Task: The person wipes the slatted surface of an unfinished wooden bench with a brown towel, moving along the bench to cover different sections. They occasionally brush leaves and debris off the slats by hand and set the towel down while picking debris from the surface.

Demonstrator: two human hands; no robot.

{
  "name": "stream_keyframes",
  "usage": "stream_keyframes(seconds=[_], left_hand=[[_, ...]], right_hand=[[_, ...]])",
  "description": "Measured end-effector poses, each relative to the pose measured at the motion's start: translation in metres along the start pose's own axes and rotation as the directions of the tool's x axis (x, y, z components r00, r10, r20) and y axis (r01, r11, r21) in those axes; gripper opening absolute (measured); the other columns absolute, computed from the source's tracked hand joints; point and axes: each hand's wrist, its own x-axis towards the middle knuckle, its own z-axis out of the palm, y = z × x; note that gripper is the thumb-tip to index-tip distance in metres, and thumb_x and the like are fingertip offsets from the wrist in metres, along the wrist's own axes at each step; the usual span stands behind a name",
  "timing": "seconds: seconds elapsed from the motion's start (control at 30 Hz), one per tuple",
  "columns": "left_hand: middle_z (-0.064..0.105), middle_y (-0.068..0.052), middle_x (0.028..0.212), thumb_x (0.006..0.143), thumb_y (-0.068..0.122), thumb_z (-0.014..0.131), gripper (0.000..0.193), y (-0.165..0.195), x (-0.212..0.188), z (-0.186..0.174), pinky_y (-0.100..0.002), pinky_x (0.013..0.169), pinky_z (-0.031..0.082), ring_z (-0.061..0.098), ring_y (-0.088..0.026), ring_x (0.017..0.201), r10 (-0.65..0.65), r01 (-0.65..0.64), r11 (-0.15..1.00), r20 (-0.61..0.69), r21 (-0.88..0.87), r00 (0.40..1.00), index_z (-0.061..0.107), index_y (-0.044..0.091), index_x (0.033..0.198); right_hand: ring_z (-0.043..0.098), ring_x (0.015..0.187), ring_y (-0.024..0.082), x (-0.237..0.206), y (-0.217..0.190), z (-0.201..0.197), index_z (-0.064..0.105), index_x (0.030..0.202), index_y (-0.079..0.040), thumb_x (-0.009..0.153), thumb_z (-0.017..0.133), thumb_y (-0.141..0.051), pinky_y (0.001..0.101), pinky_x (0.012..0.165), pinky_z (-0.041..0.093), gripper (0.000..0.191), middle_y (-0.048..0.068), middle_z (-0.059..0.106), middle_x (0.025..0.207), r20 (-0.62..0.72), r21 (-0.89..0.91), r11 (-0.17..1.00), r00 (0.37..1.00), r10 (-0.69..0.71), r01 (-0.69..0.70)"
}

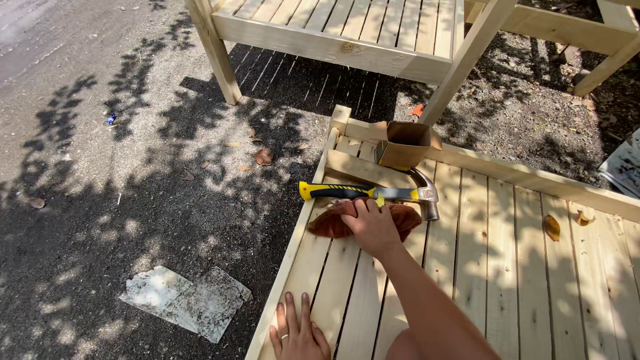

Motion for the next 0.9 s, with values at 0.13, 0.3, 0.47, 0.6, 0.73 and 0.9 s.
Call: stream_keyframes(seconds=[0.13, 0.3, 0.47, 0.6, 0.73, 0.9], left_hand=[[0.014, -0.001, 0.173, 0.087, 0.033, 0.048, 0.077, 0.0, -0.004, -0.003, -0.056, 0.119, 0.018, 0.02, -0.023, 0.152, -0.012, 0.016, 0.998, 0.072, -0.057, 0.997, 0.028, 0.037, 0.161], [0.016, 0.0, 0.172, 0.085, 0.033, 0.049, 0.077, 0.001, -0.006, 0.002, -0.055, 0.119, 0.019, 0.022, -0.022, 0.151, -0.015, 0.014, 0.998, -0.026, -0.056, 1.0, 0.03, 0.039, 0.16], [0.018, 0.0, 0.17, 0.086, 0.035, 0.048, 0.075, 0.004, -0.007, 0.011, -0.053, 0.118, 0.02, 0.024, -0.024, 0.15, 0.027, -0.029, 0.999, -0.091, -0.016, 0.996, 0.03, 0.038, 0.159], [0.029, -0.001, 0.167, 0.084, 0.037, 0.046, 0.071, 0.002, -0.006, 0.024, -0.055, 0.116, 0.026, 0.032, -0.024, 0.147, 0.063, -0.066, 0.998, -0.252, 0.0, 0.966, 0.038, 0.038, 0.155], [0.04, -0.011, 0.162, 0.084, 0.042, 0.043, 0.068, -0.013, 0.023, 0.026, -0.056, 0.109, 0.038, 0.044, -0.032, 0.14, 0.277, -0.225, 0.943, -0.201, 0.244, 0.94, 0.046, 0.037, 0.152], [0.041, -0.013, 0.16, 0.086, 0.041, 0.045, 0.065, 0.004, 0.057, 0.019, -0.056, 0.108, 0.039, 0.045, -0.034, 0.138, 0.422, -0.313, 0.887, -0.32, 0.34, 0.848, 0.048, 0.036, 0.15]], right_hand=[[0.057, 0.102, 0.03, 0.025, 0.067, -0.061, 0.077, 0.112, -0.031, 0.079, 0.072, -0.02, 0.0448, 0.074, 0.047, 0.035, 0.005, 0.059, 0.111, -0.384, -0.221, 0.96, 0.92, 0.078, -0.173], [0.056, 0.106, 0.035, 0.01, 0.079, -0.095, 0.076, 0.12, -0.023, 0.069, 0.079, -0.018, 0.0478, 0.082, 0.049, 0.051, 0.014, 0.058, 0.119, -0.515, -0.012, 0.97, 0.833, 0.203, -0.244], [0.054, 0.107, 0.033, -0.047, 0.007, -0.058, 0.075, 0.118, -0.015, 0.066, 0.082, -0.019, 0.0481, 0.089, 0.048, 0.053, 0.012, 0.056, 0.114, -0.331, 0.368, 0.929, 0.93, 0.161, -0.03], [0.055, 0.11, 0.036, -0.095, -0.042, 0.003, 0.075, 0.1, -0.021, 0.063, 0.085, -0.032, 0.0485, 0.081, 0.045, 0.04, 0.015, 0.058, 0.121, -0.109, 0.405, 0.869, 0.959, -0.262, 0.284], [0.055, 0.107, 0.036, -0.077, 0.034, 0.04, 0.077, 0.103, -0.025, 0.063, 0.083, -0.034, 0.0482, 0.079, 0.046, 0.041, 0.013, 0.058, 0.119, -0.011, 0.37, 0.857, 0.924, -0.382, 0.359], [0.059, 0.106, 0.031, 0.006, 0.158, 0.018, 0.08, 0.094, -0.028, 0.052, 0.08, -0.025, 0.0462, 0.078, 0.05, 0.042, 0.01, 0.061, 0.117, -0.431, 0.132, 0.984, 0.901, -0.053, 0.12]])
